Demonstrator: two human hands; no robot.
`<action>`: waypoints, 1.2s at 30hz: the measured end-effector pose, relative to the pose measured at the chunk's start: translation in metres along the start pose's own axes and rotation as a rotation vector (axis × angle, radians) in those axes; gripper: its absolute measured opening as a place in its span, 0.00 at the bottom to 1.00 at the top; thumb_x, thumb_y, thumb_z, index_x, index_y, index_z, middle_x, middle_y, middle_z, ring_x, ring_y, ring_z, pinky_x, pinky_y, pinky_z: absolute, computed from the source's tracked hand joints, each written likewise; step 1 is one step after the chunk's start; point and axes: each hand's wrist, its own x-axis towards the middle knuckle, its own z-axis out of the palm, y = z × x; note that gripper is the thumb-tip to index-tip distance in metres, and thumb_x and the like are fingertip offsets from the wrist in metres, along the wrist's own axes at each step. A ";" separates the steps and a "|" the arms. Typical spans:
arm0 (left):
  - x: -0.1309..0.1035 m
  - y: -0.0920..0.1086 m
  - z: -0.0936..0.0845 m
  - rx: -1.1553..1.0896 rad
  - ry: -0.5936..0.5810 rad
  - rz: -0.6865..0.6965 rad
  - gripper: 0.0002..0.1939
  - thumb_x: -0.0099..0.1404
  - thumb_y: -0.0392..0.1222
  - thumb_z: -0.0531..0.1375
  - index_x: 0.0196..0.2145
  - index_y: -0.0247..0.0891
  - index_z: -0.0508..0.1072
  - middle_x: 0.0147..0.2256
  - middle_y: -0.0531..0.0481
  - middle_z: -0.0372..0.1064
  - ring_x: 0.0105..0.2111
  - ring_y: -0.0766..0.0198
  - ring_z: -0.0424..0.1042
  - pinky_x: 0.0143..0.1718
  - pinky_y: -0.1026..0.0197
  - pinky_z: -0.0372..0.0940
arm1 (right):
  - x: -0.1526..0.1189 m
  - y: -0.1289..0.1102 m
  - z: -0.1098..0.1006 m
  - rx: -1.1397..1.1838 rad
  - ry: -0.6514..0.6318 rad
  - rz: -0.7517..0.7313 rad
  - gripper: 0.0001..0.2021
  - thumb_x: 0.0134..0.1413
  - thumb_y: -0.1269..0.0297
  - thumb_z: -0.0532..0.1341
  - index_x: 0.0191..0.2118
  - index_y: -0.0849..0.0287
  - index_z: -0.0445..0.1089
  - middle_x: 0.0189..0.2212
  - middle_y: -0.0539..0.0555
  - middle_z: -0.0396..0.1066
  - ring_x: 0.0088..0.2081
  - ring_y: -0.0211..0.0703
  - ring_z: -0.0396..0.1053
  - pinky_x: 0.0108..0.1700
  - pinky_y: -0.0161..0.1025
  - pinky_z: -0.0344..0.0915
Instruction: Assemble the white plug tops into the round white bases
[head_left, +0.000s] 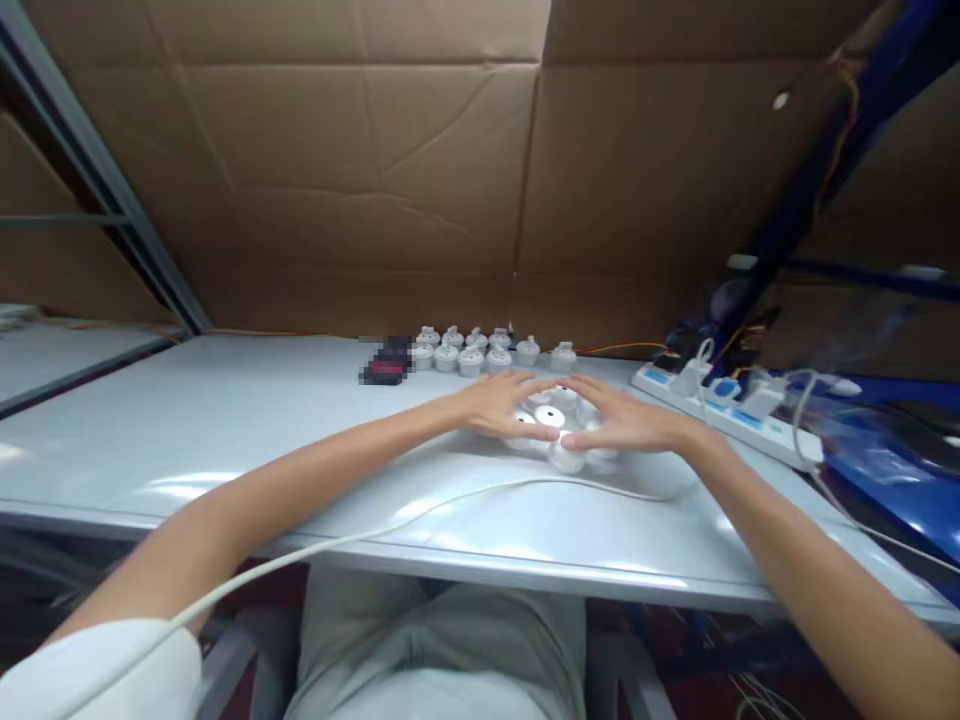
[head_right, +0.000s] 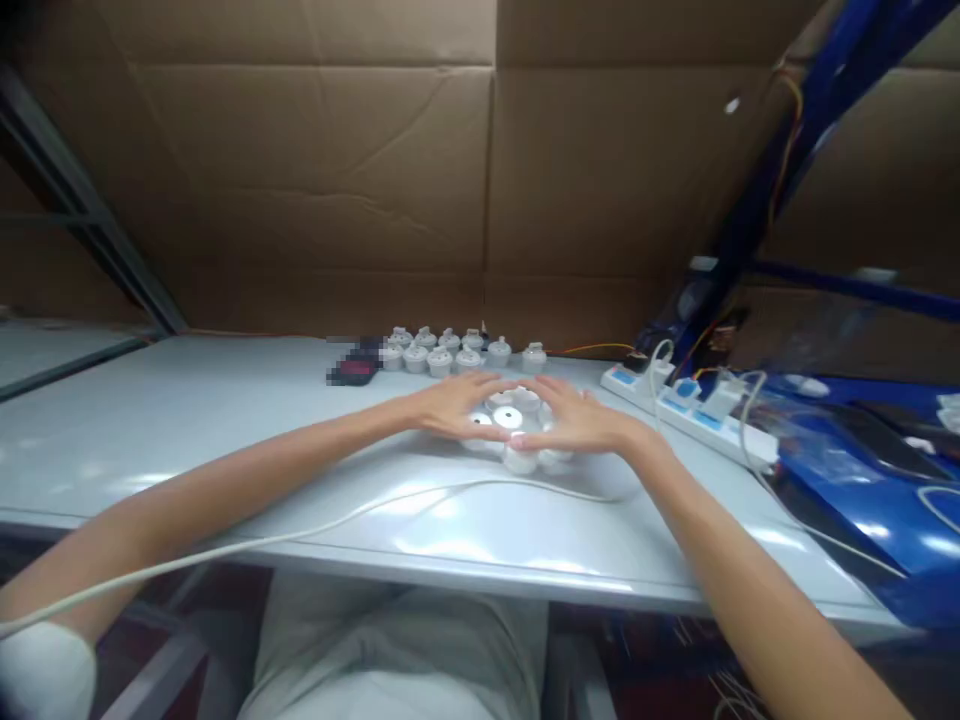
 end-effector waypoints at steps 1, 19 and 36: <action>0.000 0.002 0.004 0.022 -0.011 -0.001 0.47 0.69 0.74 0.57 0.77 0.50 0.56 0.73 0.39 0.59 0.69 0.37 0.61 0.68 0.39 0.57 | -0.005 -0.003 0.005 -0.002 -0.068 0.078 0.53 0.52 0.25 0.65 0.77 0.46 0.58 0.76 0.61 0.58 0.75 0.76 0.54 0.74 0.74 0.50; -0.153 -0.058 -0.007 0.091 0.207 -0.122 0.35 0.78 0.65 0.48 0.68 0.39 0.69 0.55 0.37 0.75 0.54 0.46 0.70 0.60 0.45 0.64 | 0.064 -0.164 0.055 0.142 0.002 -0.165 0.33 0.68 0.35 0.57 0.66 0.53 0.67 0.66 0.68 0.67 0.66 0.68 0.65 0.70 0.78 0.46; -0.120 -0.034 0.009 0.023 0.312 -0.258 0.27 0.79 0.61 0.49 0.65 0.46 0.70 0.65 0.38 0.67 0.66 0.43 0.66 0.66 0.33 0.61 | 0.055 -0.132 0.047 0.124 -0.084 -0.049 0.40 0.68 0.30 0.51 0.78 0.41 0.54 0.79 0.63 0.49 0.78 0.71 0.47 0.71 0.85 0.32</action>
